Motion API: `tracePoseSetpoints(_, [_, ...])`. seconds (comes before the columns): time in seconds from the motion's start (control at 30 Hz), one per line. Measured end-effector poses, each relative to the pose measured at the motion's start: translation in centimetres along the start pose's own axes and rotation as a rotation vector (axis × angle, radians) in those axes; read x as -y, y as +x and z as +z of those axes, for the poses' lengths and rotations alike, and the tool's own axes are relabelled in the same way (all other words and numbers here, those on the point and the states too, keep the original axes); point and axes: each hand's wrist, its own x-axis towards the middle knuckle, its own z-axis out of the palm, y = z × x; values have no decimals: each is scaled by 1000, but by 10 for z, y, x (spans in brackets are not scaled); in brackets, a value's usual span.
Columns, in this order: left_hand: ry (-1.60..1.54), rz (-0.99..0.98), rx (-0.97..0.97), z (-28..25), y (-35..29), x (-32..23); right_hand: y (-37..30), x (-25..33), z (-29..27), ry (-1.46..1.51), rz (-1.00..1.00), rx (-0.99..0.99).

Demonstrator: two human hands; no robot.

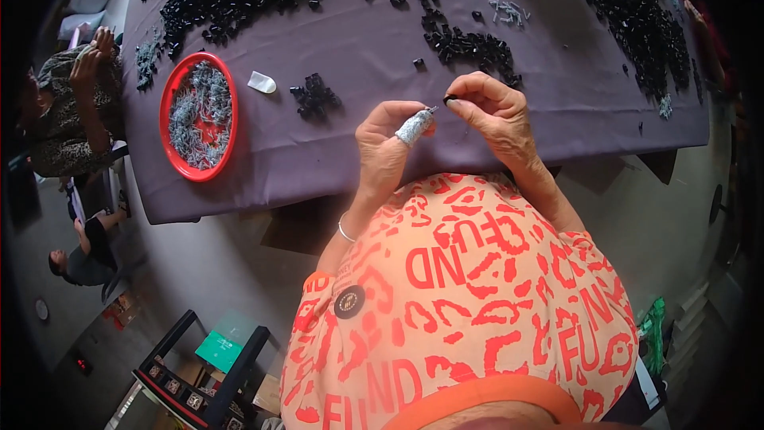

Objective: The person assembles small plastic components by inserting pins into plastic clips by hand.

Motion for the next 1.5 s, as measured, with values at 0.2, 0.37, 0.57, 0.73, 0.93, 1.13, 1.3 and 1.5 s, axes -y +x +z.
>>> tracePoseSetpoints(0.2, [162,94,-9,3,-4,-4,-7,-1,4,36,103,29])
tracePoseSetpoints(0.37, [201,104,9,4,-9,-7,-10,-2,6,10,131,38])
tracePoseSetpoints(0.57, [129,118,-60,12,-13,-8,-12,0,6,-15,154,36])
tracePoseSetpoints(0.73, [111,70,-119,11,-17,-3,-13,-2,7,2,164,45])
tracePoseSetpoints(0.93, [147,60,-157,10,-15,3,-14,-12,12,-78,83,29])
tracePoseSetpoints(1.13, [137,68,-184,9,-13,17,-17,-28,17,-130,-82,-32])
tracePoseSetpoints(1.3, [525,358,-153,0,-8,24,-15,-26,17,-448,-391,-27])
tracePoseSetpoints(1.5, [1244,727,-97,-10,-2,11,-3,-43,13,-738,-715,65])
